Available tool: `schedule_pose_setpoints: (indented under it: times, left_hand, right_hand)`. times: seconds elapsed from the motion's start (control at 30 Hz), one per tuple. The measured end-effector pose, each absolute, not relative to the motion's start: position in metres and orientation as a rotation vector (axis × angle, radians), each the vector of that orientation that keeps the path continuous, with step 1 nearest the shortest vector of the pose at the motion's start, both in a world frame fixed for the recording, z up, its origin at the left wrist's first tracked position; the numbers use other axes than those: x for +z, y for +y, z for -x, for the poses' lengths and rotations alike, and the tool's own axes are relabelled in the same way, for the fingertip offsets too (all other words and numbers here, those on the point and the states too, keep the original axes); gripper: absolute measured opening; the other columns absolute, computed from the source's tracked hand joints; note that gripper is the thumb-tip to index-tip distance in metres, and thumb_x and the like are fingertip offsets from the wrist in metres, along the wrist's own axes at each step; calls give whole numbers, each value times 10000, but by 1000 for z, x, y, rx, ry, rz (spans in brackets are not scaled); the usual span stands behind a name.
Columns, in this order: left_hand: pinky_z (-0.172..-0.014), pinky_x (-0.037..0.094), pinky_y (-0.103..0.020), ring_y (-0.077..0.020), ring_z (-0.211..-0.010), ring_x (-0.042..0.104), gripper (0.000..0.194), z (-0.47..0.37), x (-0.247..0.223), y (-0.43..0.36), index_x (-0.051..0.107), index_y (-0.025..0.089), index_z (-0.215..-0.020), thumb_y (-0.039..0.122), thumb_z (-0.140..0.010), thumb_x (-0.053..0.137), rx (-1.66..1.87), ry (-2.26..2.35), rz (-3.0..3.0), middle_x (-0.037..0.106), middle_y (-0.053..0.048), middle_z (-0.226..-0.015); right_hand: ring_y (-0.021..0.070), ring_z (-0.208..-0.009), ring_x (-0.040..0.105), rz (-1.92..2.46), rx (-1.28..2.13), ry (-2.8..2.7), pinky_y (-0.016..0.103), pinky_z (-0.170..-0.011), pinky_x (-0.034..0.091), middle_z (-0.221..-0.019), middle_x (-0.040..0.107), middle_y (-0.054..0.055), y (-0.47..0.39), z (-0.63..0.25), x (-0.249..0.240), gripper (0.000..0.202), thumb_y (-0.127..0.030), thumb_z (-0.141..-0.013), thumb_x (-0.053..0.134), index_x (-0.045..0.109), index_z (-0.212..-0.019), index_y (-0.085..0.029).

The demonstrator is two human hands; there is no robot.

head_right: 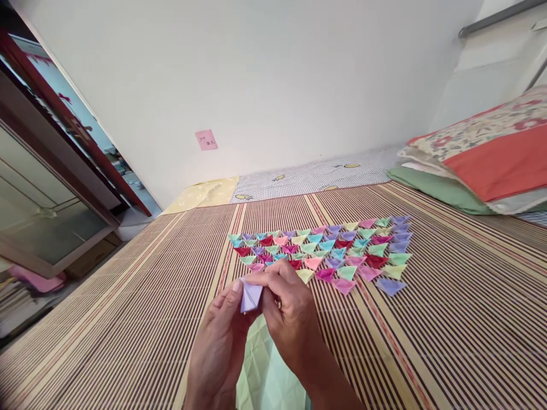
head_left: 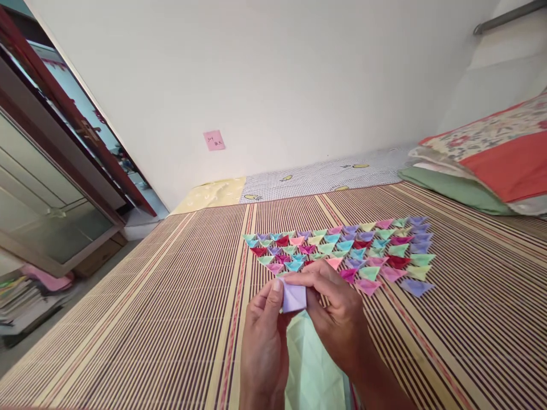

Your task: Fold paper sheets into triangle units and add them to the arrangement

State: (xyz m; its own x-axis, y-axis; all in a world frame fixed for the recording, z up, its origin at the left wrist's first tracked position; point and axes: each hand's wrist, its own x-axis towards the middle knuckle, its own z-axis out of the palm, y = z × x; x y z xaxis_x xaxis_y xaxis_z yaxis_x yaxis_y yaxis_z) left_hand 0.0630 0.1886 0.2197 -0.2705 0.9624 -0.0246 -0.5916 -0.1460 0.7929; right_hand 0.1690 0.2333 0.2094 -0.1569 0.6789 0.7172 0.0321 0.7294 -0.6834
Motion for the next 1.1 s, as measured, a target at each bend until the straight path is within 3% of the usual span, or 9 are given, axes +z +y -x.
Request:
schedule_pose_setpoints:
  times: [0.17, 0.3, 0.47, 0.63, 0.77, 0.97, 1.1]
  left_hand:
    - [-862, 584, -346, -242, -910, 740, 261, -64, 221, 188, 846, 166, -959, 387, -821, 850, 1675, 849, -620, 792, -91, -888]
    - [-850, 599, -364, -244, -860, 759, 269, -64, 218, 189, 841, 163, -981, 320, -769, 890, 1648, 872, -639, 798, -89, -857]
    - [-777, 621, -353, -221, -764, 766, 266, -62, 212, 193, 835, 176, -925, 299, -705, 920, 1752, 921, -644, 809, -71, -849]
    - [-773, 610, -279, -198, -881, 768, 433, -55, 206, 196, 801, 201, -1104, 237, -692, 930, 1806, 1033, -683, 818, -76, -991]
    - [-762, 599, -245, -174, -862, 762, 476, -54, 205, 195, 778, 200, -1150, 267, -704, 931, 1803, 1092, -714, 813, -68, -966]
    - [-710, 571, -224, -132, -747, 702, 440, -59, 208, 191, 747, 224, -1209, 279, -793, 880, 1776, 1195, -895, 756, -8, -837]
    - [-745, 579, -231, -145, -805, 708, 281, -56, 207, 190, 770, 206, -1031, 290, -789, 883, 1811, 1142, -887, 764, -27, -885]
  right_hand:
    - [149, -836, 678, 600, 634, -1600, 248, -708, 555, -882, 637, 20, 233, -165, 210, 350, -21, -960, 500, 768, -950, -247]
    - [153, -868, 686, 625, 672, -1561, 257, -722, 553, -899, 662, 18, 232, -165, 210, 328, -51, -977, 502, 758, -950, -255]
    - [172, -903, 693, 660, 848, -1660, 287, -751, 558, -1001, 717, 31, 233, -172, 214, 292, -109, -957, 520, 738, -1090, -251]
    - [187, -921, 696, 691, 1024, -1771, 311, -771, 568, -1094, 728, 49, 237, -185, 217, 350, -138, -924, 501, 716, -1181, -237]
    - [185, -905, 701, 700, 1099, -1775, 313, -754, 567, -1086, 727, 44, 239, -191, 217, 356, -169, -940, 504, 706, -1223, -245]
    - [176, -843, 664, 742, 1051, -1724, 305, -749, 535, -932, 704, 29, 241, -190, 218, 151, -282, -976, 600, 736, -975, -217]
    - [155, -719, 605, 743, 1112, -1650, 276, -637, 500, -791, 650, 5, 241, -190, 220, 207, -321, -1008, 568, 707, -902, -211]
